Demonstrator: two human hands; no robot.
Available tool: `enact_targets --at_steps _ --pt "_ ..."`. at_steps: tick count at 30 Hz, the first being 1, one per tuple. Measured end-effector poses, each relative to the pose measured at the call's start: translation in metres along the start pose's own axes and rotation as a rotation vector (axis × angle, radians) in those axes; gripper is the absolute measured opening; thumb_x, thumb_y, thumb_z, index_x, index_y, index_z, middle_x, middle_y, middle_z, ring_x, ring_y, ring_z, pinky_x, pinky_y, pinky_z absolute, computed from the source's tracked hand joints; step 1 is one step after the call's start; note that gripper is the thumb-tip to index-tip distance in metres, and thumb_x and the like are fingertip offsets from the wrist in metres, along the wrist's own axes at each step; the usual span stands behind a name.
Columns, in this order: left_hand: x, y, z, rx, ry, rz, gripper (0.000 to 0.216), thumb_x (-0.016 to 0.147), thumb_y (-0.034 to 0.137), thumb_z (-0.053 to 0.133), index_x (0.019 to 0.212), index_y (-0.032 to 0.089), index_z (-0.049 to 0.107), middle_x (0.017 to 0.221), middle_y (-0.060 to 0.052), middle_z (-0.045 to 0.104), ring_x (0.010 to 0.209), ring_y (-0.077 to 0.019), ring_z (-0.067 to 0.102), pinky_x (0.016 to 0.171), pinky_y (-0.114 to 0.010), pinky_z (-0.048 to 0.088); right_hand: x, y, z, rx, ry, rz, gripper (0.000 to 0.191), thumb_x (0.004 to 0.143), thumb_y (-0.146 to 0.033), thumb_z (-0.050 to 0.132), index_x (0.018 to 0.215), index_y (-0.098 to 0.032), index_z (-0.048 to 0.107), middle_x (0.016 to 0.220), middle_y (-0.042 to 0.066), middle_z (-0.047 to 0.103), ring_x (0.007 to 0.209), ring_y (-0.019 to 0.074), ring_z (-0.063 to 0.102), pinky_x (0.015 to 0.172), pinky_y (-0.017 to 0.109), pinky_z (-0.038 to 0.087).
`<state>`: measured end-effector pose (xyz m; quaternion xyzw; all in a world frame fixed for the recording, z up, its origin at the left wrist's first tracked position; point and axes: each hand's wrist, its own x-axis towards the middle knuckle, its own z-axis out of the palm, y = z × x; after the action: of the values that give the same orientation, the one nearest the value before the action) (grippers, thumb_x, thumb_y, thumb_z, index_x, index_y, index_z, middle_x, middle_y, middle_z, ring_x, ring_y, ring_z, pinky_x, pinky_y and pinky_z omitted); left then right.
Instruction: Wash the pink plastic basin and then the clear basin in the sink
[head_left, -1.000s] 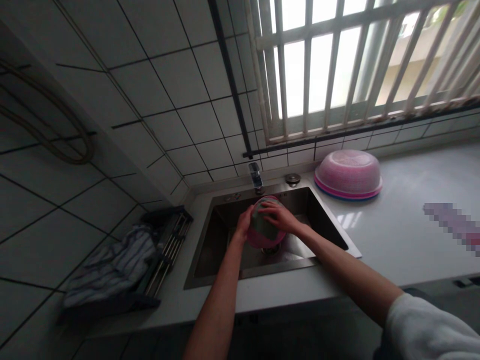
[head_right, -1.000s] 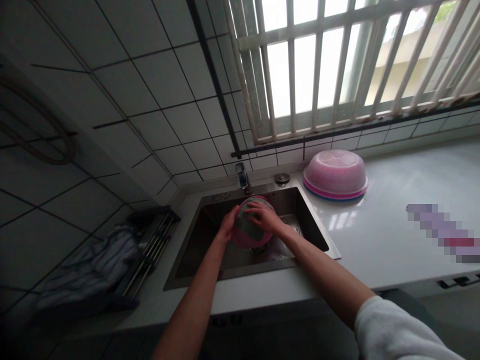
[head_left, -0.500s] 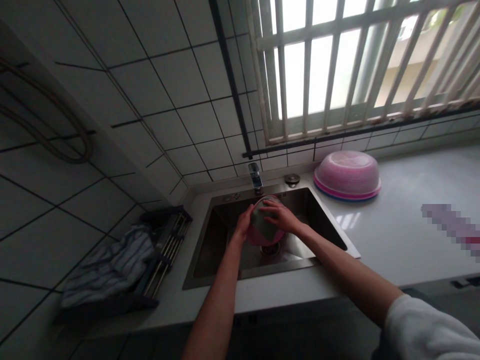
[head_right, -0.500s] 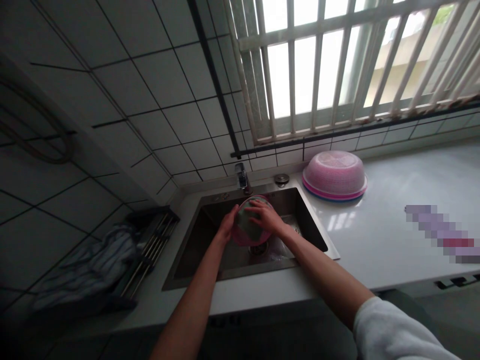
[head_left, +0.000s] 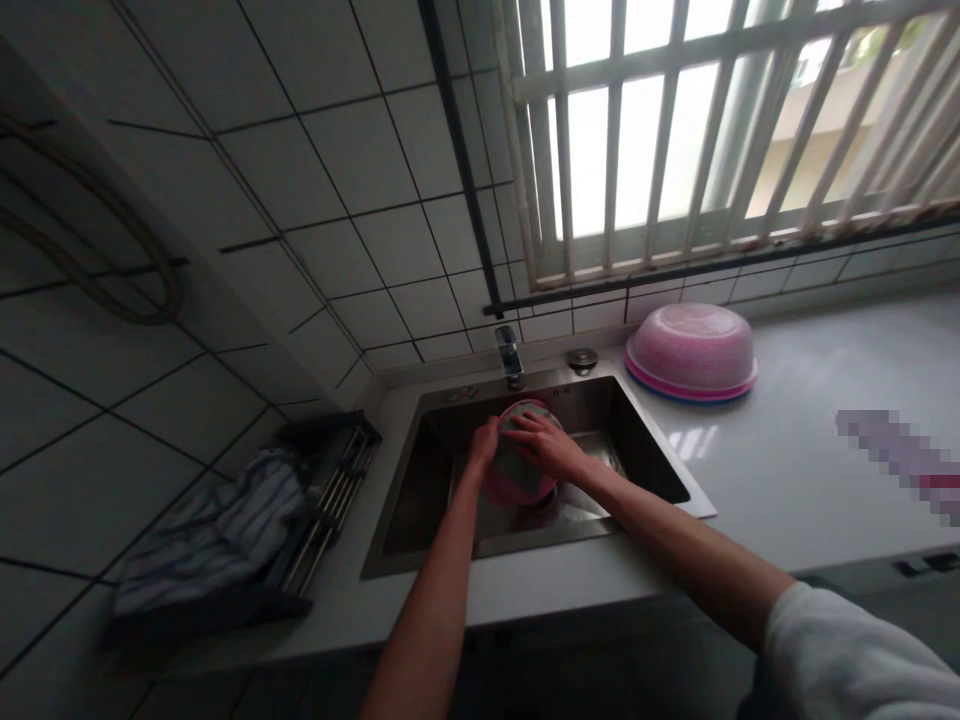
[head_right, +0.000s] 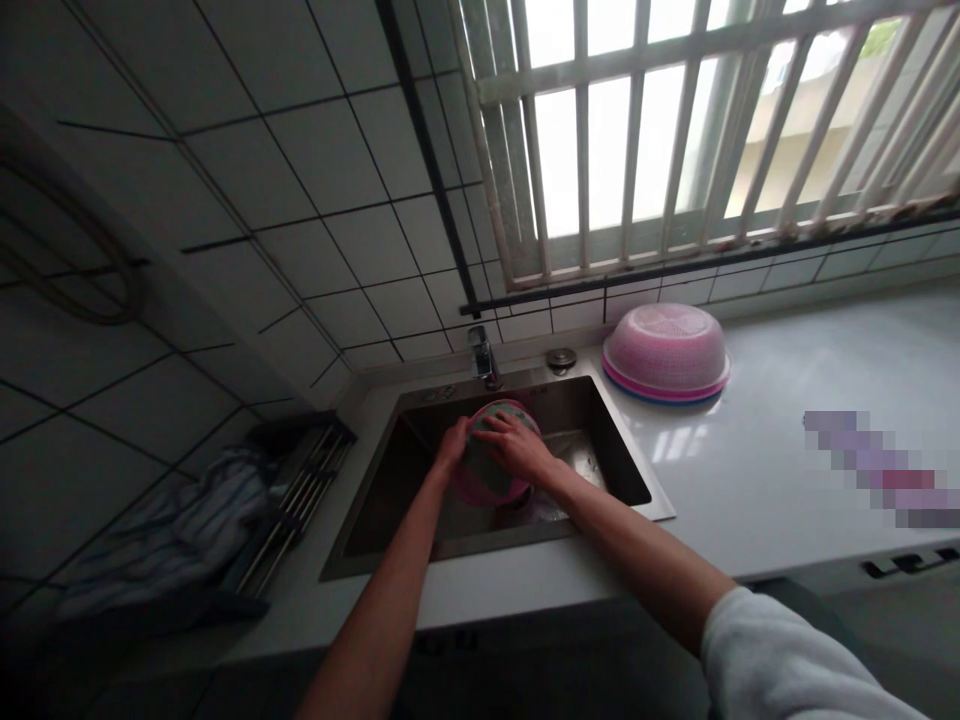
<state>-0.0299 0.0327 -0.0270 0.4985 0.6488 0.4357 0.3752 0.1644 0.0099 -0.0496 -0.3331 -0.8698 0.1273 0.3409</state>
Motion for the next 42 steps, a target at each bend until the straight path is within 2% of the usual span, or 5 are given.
enact_targets --at_steps 10,18,26,34,42 --pt "-0.005 -0.004 0.004 -0.211 -0.041 -0.128 0.068 0.076 0.081 0.071 0.085 0.014 0.081 0.084 -0.011 0.081 0.088 -0.0289 0.075 0.078 -0.035 0.053 -0.002 0.04 -0.019 0.171 0.158 0.221 0.044 0.108 -0.035 0.058 0.151 -0.029 0.067 0.159 0.012 0.061 0.145 0.0298 0.06 0.123 0.053 0.048" --pt "-0.006 -0.005 0.003 -0.178 -0.046 -0.098 0.061 0.084 0.072 0.072 0.099 0.015 0.084 0.105 -0.013 0.084 0.109 -0.0312 0.076 0.089 -0.035 0.056 0.0 -0.012 0.0 -0.007 -0.074 -0.169 0.047 0.098 -0.018 0.07 0.14 -0.039 0.075 0.161 0.002 0.059 0.16 0.0344 0.04 0.133 0.065 0.026" --pt "-0.007 -0.004 0.008 -0.172 -0.123 -0.115 0.072 0.081 0.082 0.07 0.095 0.013 0.085 0.092 -0.015 0.083 0.092 -0.0314 0.077 0.079 -0.036 0.055 -0.003 0.041 -0.022 0.172 0.139 0.24 0.042 0.106 -0.032 0.06 0.147 -0.028 0.07 0.158 0.013 0.062 0.142 0.0302 0.063 0.12 0.053 0.05" --pt "-0.008 -0.005 0.002 -0.143 -0.106 -0.108 0.072 0.08 0.082 0.071 0.096 0.014 0.084 0.099 -0.015 0.084 0.102 -0.0332 0.077 0.086 -0.037 0.056 -0.001 -0.004 -0.003 0.022 -0.055 -0.113 0.048 0.098 -0.02 0.071 0.144 -0.036 0.072 0.166 0.005 0.054 0.162 0.0346 0.038 0.133 0.064 0.029" --pt "-0.008 -0.003 0.007 -0.252 -0.136 -0.155 0.07 0.081 0.082 0.071 0.094 0.014 0.084 0.096 -0.015 0.084 0.094 -0.0311 0.077 0.084 -0.037 0.056 -0.003 0.032 -0.023 0.121 0.107 0.197 0.045 0.107 -0.03 0.059 0.151 -0.028 0.067 0.161 0.014 0.058 0.15 0.0321 0.056 0.124 0.057 0.046"
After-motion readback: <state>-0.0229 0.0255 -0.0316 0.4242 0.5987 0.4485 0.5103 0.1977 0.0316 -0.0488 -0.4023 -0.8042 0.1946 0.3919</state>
